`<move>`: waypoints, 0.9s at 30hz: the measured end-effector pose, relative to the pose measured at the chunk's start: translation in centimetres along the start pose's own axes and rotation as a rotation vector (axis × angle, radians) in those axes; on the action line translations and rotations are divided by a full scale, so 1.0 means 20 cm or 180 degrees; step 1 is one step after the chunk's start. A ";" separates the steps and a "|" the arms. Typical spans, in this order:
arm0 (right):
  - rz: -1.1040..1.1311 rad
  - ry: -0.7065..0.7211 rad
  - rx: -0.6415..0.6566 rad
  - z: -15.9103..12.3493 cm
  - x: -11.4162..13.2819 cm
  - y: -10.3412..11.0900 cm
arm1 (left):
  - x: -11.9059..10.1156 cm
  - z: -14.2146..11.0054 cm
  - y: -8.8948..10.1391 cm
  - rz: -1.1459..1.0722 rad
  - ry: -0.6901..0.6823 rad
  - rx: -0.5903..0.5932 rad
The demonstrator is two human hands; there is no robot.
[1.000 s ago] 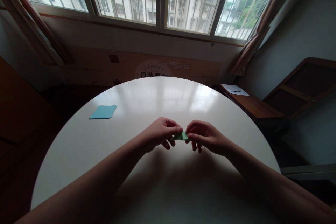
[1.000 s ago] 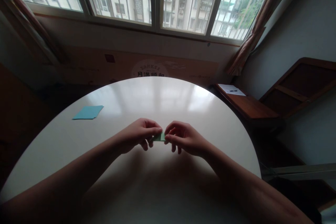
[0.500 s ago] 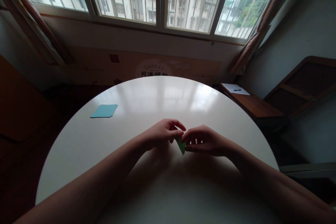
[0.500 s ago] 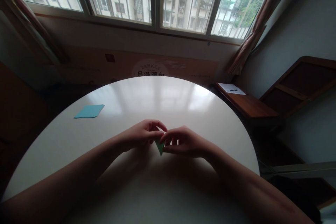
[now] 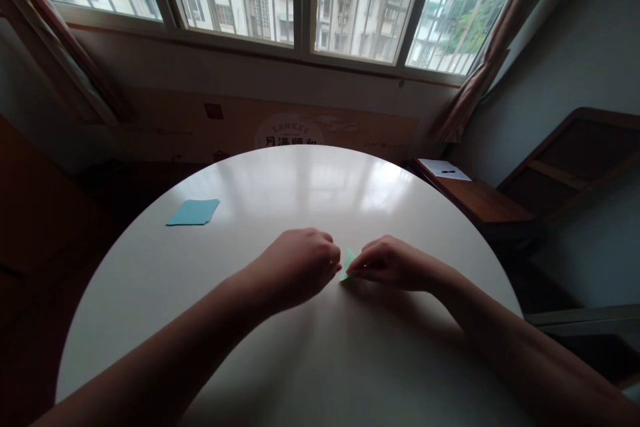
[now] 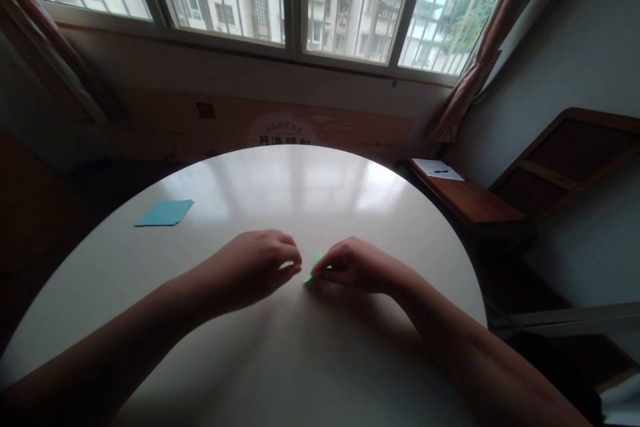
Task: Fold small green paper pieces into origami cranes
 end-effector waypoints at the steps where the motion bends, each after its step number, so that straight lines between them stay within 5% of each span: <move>1: -0.0036 0.0001 -0.0032 0.00 -0.01 0.01 | -0.05 -0.03 0.00 0.0234 -0.0069 0.0201; 6: -0.0198 0.0274 -0.0243 -0.01 -0.05 0.01 | -0.36 -0.16 -0.13 0.0844 -0.0519 0.0598; 11: 0.0154 0.0394 -0.0040 -0.01 -0.05 0.01 | -0.54 -0.26 -0.35 0.1093 -0.0605 -0.0439; 15: 0.0272 0.0372 0.0189 -0.01 -0.01 0.02 | -0.56 -0.31 -0.46 0.1704 -0.0247 -0.1192; 27: 0.0194 0.0034 0.0726 0.01 0.07 0.03 | -0.48 -0.35 -0.50 0.1744 -0.0261 -0.1492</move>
Point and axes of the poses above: each hand's wrist, its own z-axis towards the middle knuckle, its own y-axis out of the back of the hand, x = y × z, the point moved 1 cm from there along z, towards the middle knuckle, and after that the axes turned 10 degrees about y, right-handed, at the moved point
